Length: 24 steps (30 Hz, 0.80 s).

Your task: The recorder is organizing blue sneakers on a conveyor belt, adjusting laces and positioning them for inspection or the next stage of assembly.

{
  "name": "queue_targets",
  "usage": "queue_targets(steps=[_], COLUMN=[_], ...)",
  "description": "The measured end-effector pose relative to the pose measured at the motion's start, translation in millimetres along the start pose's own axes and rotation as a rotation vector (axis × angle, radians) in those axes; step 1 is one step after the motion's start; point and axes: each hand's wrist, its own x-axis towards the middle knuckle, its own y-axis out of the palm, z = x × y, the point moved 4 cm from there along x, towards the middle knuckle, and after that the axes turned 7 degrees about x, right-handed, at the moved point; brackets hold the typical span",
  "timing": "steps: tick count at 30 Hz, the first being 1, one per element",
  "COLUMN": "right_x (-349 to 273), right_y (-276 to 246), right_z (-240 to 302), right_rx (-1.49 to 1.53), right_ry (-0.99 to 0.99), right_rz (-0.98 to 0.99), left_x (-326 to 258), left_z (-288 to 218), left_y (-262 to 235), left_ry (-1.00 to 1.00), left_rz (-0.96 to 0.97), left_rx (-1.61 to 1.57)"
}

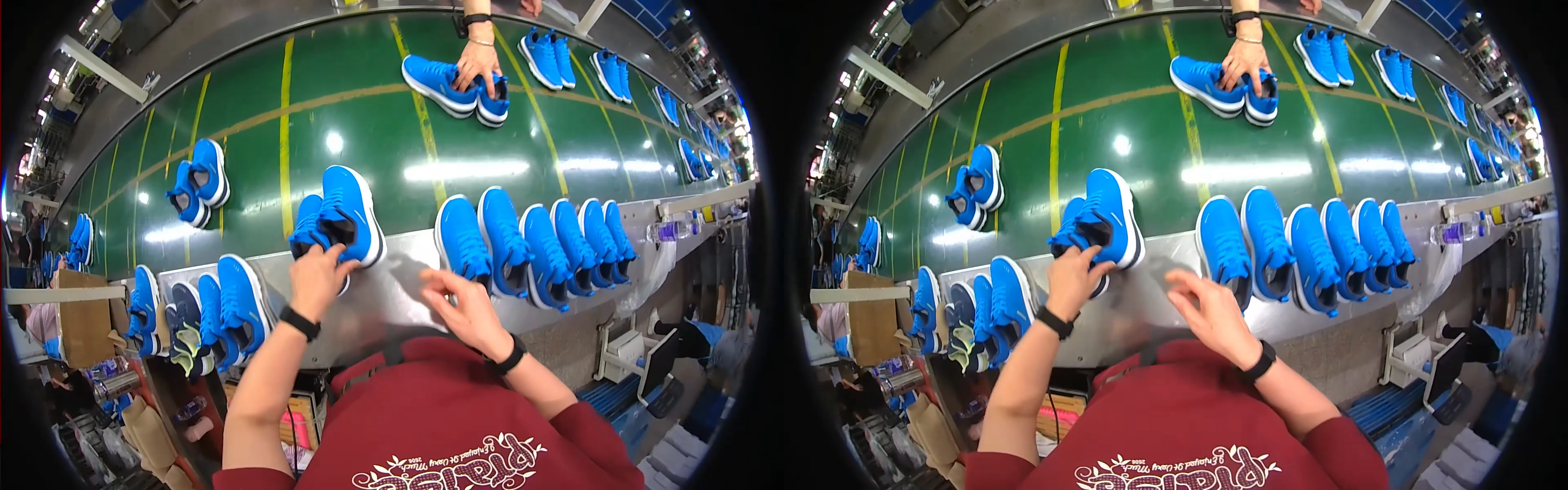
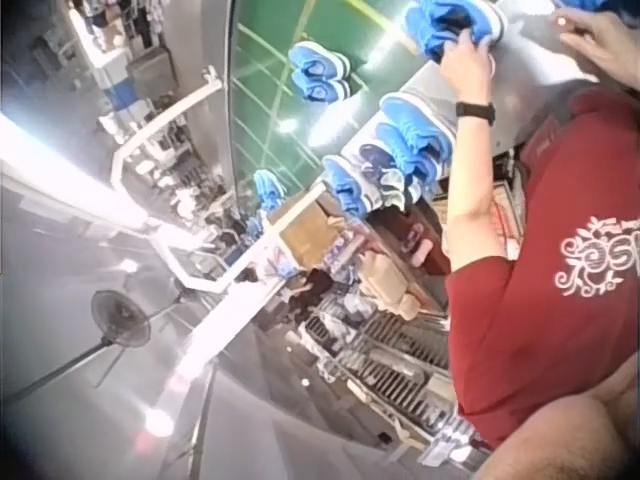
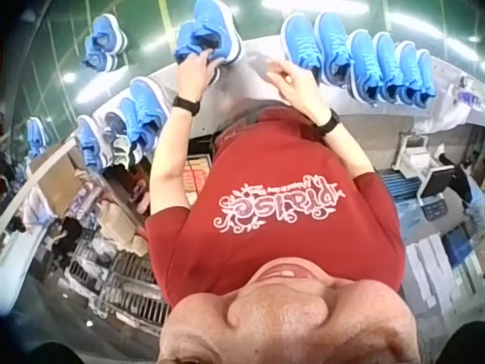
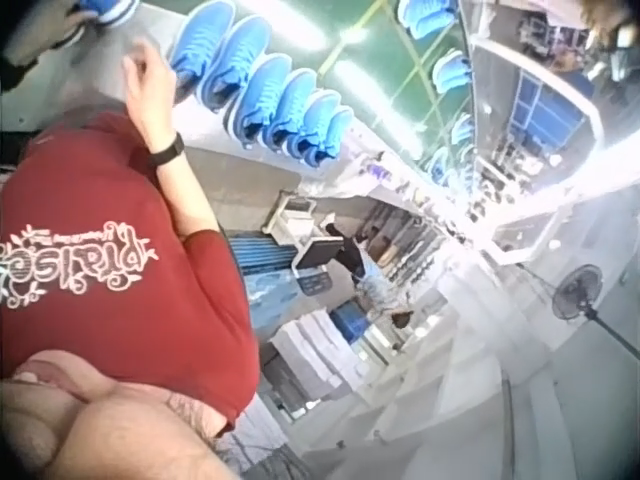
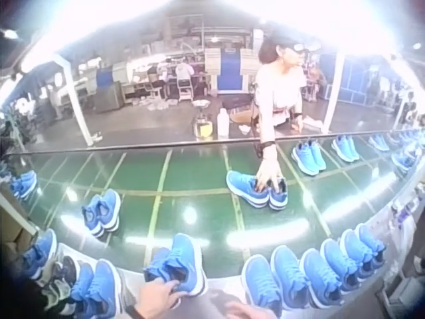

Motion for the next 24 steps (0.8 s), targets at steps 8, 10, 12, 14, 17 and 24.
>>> queue_targets(steps=[8, 10, 12, 14, 17, 24], right_x=[53, 55, 54, 52, 39, -1], right_y=[103, 115, 119, 118, 110, 90], right_z=[-59, -66, -70, -73, -73, -74], right_rx=[-0.107, -0.206, -0.163, -0.12, -0.164, -0.212], right_ry=[-0.134, -0.023, -0.004, 0.014, -0.027, 0.104], right_rz=[0.097, 0.021, 0.024, 0.021, -0.028, -0.039], left_x=[-105, -107, -105, -97, -76, -63], left_z=[-19, -14, -10, -11, -21, -39], left_y=[7, -4, -16, -30, -34, 11], left_ry=[0.009, 0.033, 0.071, 0.125, 0.143, -0.035], left_rz=[0.153, 0.18, 0.027, -0.162, -0.239, 0.007], left_rx=[-0.081, -0.107, -0.22, -0.4, -0.495, -0.627])
